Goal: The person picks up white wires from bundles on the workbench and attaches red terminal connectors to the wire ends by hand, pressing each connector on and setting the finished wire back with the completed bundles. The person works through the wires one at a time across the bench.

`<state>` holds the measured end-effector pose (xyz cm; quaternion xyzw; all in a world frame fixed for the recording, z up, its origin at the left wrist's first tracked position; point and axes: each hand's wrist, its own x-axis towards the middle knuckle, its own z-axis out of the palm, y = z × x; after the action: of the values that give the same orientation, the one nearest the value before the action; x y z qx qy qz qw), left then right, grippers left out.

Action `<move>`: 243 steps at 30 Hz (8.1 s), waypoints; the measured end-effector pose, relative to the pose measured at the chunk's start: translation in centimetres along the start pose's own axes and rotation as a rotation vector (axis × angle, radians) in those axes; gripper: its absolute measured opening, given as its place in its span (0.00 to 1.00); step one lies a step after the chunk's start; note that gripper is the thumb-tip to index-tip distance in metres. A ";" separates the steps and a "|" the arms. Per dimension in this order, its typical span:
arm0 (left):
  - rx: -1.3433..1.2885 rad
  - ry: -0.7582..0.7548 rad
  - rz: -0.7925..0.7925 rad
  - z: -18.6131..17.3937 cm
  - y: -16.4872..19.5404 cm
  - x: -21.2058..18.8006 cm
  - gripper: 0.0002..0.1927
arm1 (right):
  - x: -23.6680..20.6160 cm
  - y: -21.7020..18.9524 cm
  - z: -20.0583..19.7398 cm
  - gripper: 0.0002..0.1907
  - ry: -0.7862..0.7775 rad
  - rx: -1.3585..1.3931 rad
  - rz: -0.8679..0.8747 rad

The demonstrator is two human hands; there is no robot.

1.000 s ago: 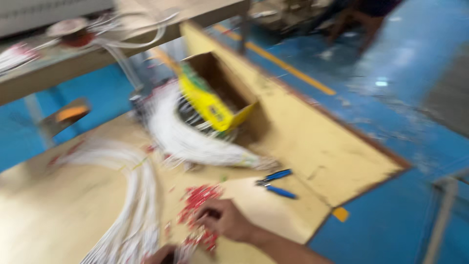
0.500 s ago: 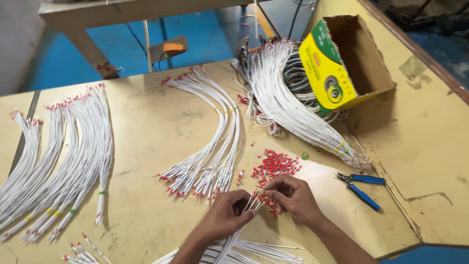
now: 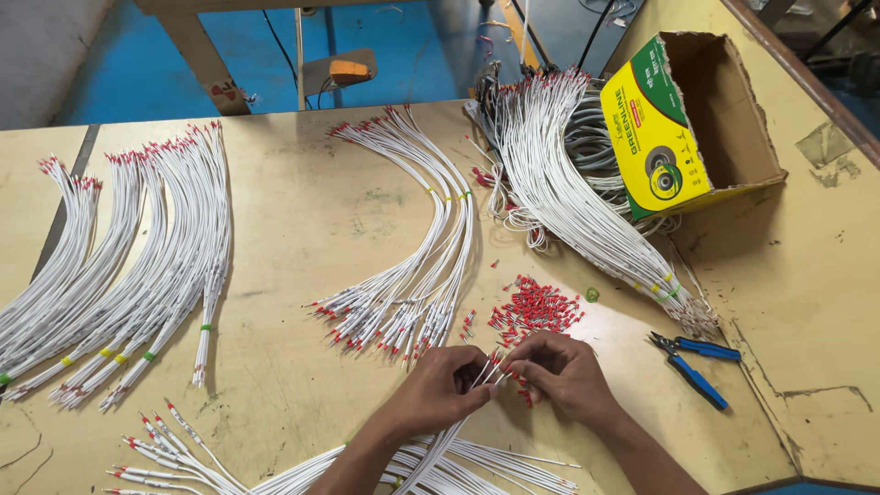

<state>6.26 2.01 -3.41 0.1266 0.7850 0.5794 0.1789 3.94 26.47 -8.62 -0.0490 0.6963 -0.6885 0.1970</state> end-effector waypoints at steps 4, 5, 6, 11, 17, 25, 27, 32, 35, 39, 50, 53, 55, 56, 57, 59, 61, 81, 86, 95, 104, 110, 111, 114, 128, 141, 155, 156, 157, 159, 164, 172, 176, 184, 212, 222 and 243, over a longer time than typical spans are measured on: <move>0.035 0.010 -0.019 0.0 0.0 -0.1 0.11 | -0.2 0.1 0.5 0.05 -0.013 0.005 0.020; 0.036 0.016 0.001 0.0 0.1 -0.1 0.11 | -0.2 0.0 0.6 0.04 -0.013 0.005 0.035; 0.036 0.022 0.020 -0.1 0.1 -0.1 0.10 | -0.3 -0.1 0.8 0.04 -0.017 -0.018 0.038; 0.043 0.019 -0.003 -0.2 0.2 0.1 0.11 | -0.6 -2.0 0.2 0.05 0.064 -0.101 -0.124; 0.011 0.053 0.029 0.0 -0.5 0.4 0.10 | -0.8 -5.0 -0.6 0.06 0.192 -0.716 -0.027; -0.003 0.059 0.019 0.1 -0.7 0.7 0.11 | -0.7 -6.6 0.5 0.07 0.138 -0.929 0.040; -0.006 0.054 0.017 0.1 -0.6 0.7 0.10 | -0.7 -6.5 0.5 0.07 0.140 -0.960 0.063; -0.010 0.052 0.058 0.2 -0.4 0.7 0.10 | -0.8 -4.9 -0.3 0.08 0.177 -0.906 -0.010; 0.002 0.052 0.040 0.2 -0.3 0.7 0.10 | -0.3 -3.4 -0.8 0.05 0.158 -0.447 -0.059; -0.006 0.025 -0.008 0.3 -0.2 0.3 0.09 | -0.3 -1.8 -0.8 0.04 0.023 -0.052 -0.223; -0.050 -0.001 0.016 0.1 -0.4 -0.4 0.08 | 0.0 -0.7 -0.2 0.10 0.111 0.082 -0.010; -0.056 -0.011 0.008 0.2 -0.5 -0.3 0.08 | 0.1 -0.4 -0.4 0.09 0.084 0.122 -0.010; -0.053 -0.012 -0.007 0.2 -0.5 -0.2 0.08 | 0.1 -0.3 -0.5 0.07 0.072 0.095 -0.037; -0.058 -0.015 0.001 0.2 -0.5 -0.2 0.08 | 0.2 -0.3 -0.5 0.07 0.066 0.082 -0.051; -0.063 -0.017 0.009 0.2 -0.5 -0.2 0.07 | 0.2 -0.4 -0.6 0.06 0.076 0.104 -0.056; -0.062 -0.017 0.015 0.2 -0.5 -0.1 0.07 | 0.3 -0.6 -0.7 0.06 0.097 0.147 -0.072; -0.051 -0.016 0.010 0.2 -0.4 0.0 0.08 | 0.4 -1.1 -1.0 0.05 0.080 0.095 -0.129; -0.045 -0.013 -0.041 1.4 -0.1 0.2 0.07 | -0.1 -1.7 -2.2 0.08 0.133 0.211 -0.098; -0.063 -0.020 -0.026 1.6 -0.2 0.1 0.07 | -0.5 -1.6 -2.7 0.08 0.072 0.218 -0.148; -0.068 -0.011 -0.003 1.3 -0.2 -0.2 0.09 | -0.2 0.7 -2.1 0.05 0.119 0.124 -0.037; -0.104 -0.037 -0.013 0.5 -0.5 -0.1 0.08 | 0.3 0.6 -1.0 0.06 0.024 0.112 -0.110; -0.099 -0.039 -0.007 0.1 -0.5 -0.1 0.07 | 0.6 1.1 -1.0 0.07 0.046 0.151 -0.074; -0.098 -0.037 -0.004 0.1 -0.5 -0.1 0.07 | 0.6 1.2 -1.0 0.07 0.046 0.146 -0.071; -0.086 -0.033 0.013 -0.1 -0.3 -0.1 0.07 | 0.7 1.2 -1.2 0.07 0.047 0.124 -0.066; -0.093 -0.031 -0.003 0.1 -0.2 0.0 0.06 | 0.5 1.1 -1.2 0.07 0.026 0.109 -0.068; -0.062 -0.023 0.028 -0.1 -0.3 -0.1 0.07 | 0.4 0.8 -1.0 0.07 0.014 0.047 -0.090; -0.069 -0.020 0.015 -0.3 -0.4 -0.1 0.06 | -0.1 0.1 1.3 0.08 0.025 -0.038 -0.133; -0.068 -0.020 0.012 -0.3 -0.4 -0.1 0.06 | -0.1 -0.2 1.1 0.07 0.061 -0.087 -0.159; -0.068 -0.021 0.009 -0.3 -0.4 -0.1 0.07 | -0.2 -0.6 0.7 0.06 0.097 -0.137 -0.184; -0.032 -0.016 0.005 -0.3 -0.5 0.1 0.07 | -0.2 -1.3 -0.1 0.05 0.171 -0.264 -0.217; -0.065 0.048 0.033 0.1 -0.9 0.4 0.08 | -0.6 -3.8 -1.6 0.04 0.194 -0.650 -0.051; 0.007 0.099 0.114 0.9 -2.3 0.6 0.10 | -1.5 -5.9 -1.0 0.05 0.121 -0.872 0.061; -0.083 0.088 0.068 1.6 -3.7 1.6 0.10 | -1.3 -5.6 -2.1 0.05 0.117 -0.852 -0.024; -0.150 0.041 0.044 2.8 -7.9 3.5 0.09 | -1.2 -3.6 -3.2 0.06 0.113 -0.687 -0.214; 0.002 0.012 0.129 1.4 0.0 -0.2 0.06 | -1.1 -0.9 0.0 0.05 0.014 0.078 -0.041; -0.074 0.023 0.129 2.2 -1.9 0.8 0.07 | -1.2 -0.7 -0.3 0.05 -0.055 -0.014 -0.120; -0.127 0.004 0.011 3.2 -5.8 2.5 0.11 | -1.9 -1.4 0.1 0.08 -0.049 -0.111 -0.120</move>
<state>5.47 4.09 -10.12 0.1179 0.7463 0.6293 0.1818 5.40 26.95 -6.88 -0.1181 0.7240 -0.6582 0.1692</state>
